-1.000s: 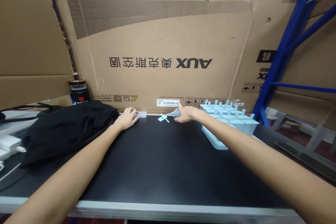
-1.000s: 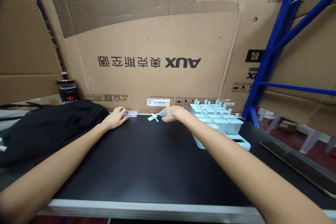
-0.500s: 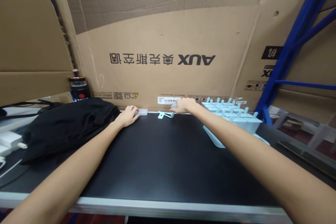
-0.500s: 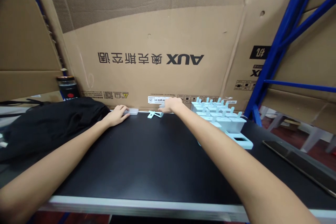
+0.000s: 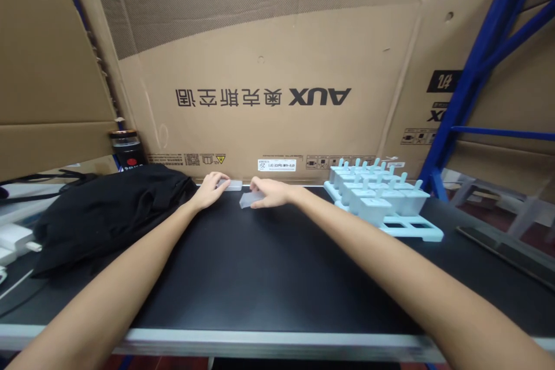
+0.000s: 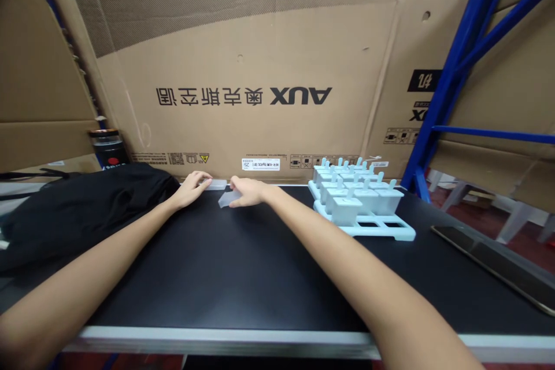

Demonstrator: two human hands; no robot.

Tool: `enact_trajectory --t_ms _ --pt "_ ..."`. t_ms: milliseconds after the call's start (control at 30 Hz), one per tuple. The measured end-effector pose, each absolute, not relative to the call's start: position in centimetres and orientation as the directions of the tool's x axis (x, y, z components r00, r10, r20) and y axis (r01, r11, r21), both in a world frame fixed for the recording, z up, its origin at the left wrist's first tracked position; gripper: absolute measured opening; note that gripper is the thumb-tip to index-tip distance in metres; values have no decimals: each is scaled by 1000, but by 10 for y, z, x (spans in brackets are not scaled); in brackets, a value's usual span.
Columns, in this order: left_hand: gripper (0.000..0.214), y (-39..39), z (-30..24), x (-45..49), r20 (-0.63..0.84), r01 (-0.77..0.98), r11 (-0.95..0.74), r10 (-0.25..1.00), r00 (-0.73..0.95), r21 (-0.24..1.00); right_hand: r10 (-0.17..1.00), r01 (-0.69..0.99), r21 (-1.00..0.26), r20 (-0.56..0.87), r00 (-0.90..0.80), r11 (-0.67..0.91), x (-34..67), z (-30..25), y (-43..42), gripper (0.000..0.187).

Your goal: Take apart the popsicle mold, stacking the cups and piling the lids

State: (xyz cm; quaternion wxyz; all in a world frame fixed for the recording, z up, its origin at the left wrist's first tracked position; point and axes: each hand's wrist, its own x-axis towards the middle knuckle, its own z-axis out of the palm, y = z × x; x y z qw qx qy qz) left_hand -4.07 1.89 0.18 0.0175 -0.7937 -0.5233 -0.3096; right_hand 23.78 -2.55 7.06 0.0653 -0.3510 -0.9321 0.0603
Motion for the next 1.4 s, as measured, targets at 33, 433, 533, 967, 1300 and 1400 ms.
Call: enact_trajectory --t_ms 33,433,533,967,1300,1400 --pt "44 18 3 -41 505 822 -472 818 274 320 649 631 -161 106 -754 759 230 66 -26 53" --pt "27 23 -1 -49 449 780 -528 818 359 338 461 690 -65 789 -407 721 322 101 -127 18" --pt "26 27 -3 -51 448 782 -510 829 336 357 443 845 -246 896 11 476 385 102 -164 24" --pt "34 27 -8 -47 445 815 -448 855 268 369 893 942 -334 416 171 -25 455 32 -164 56" --pt "40 31 -10 -47 467 805 -488 829 308 337 909 972 -66 344 233 -225 435 45 -169 65" --pt "40 31 -10 -46 466 805 -496 825 320 326 907 973 -55 353 230 -225 433 45 -171 65"
